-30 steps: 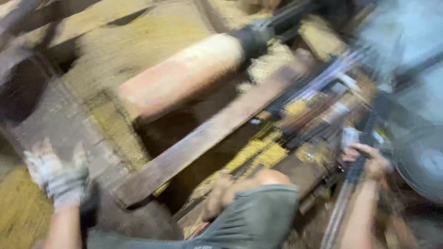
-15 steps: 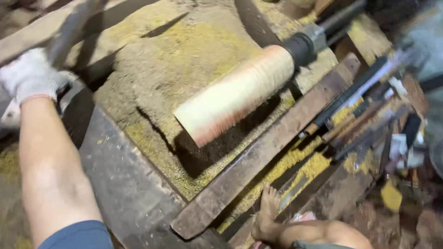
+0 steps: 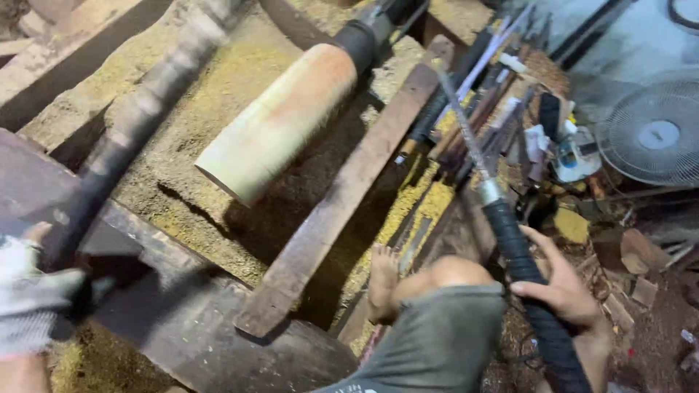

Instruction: Using a rasp/file to shape a piece of wood on a lathe and applying glue.

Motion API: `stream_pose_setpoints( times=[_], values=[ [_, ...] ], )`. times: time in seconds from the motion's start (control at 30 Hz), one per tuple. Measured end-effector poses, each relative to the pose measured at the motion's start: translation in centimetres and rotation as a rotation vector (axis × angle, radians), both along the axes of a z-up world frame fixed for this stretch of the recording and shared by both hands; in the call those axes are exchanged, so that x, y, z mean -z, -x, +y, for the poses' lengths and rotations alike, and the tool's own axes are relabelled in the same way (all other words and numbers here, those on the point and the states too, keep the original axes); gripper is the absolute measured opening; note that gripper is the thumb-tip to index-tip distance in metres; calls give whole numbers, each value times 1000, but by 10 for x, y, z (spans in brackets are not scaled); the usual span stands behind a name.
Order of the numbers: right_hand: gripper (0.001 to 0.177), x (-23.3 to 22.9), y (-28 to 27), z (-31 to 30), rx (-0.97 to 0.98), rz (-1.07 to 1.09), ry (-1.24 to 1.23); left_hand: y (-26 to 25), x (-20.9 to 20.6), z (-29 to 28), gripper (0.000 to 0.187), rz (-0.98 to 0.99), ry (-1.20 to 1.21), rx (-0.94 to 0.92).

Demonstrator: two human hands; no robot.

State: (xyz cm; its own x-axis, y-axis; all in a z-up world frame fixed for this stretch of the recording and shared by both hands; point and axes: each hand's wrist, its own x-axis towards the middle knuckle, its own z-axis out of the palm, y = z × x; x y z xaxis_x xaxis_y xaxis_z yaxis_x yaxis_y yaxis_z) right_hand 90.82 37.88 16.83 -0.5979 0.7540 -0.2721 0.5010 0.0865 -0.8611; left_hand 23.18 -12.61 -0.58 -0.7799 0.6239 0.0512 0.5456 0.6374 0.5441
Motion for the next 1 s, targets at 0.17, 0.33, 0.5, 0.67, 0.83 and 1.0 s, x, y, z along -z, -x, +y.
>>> stream_pose_setpoints(
  times=[0.17,0.33,0.5,0.67,0.83,1.0],
  values=[
    [108,35,-75,-11,35,6,159,-177,-68,78,72,409,399,142],
    [94,51,-126,-31,-118,248,408,-252,-35,114,59,328,300,212],
    [73,89,-158,-25,-36,353,672,-276,-14,116,51,464,401,246],
    [81,90,-127,-1,-54,221,547,-280,-35,138,47,356,532,201],
    [92,89,-71,9,-175,211,620,-288,-42,204,46,135,576,192],
    [109,75,-4,6,-306,4,693,-286,-22,275,61,32,536,177]
  ],
)
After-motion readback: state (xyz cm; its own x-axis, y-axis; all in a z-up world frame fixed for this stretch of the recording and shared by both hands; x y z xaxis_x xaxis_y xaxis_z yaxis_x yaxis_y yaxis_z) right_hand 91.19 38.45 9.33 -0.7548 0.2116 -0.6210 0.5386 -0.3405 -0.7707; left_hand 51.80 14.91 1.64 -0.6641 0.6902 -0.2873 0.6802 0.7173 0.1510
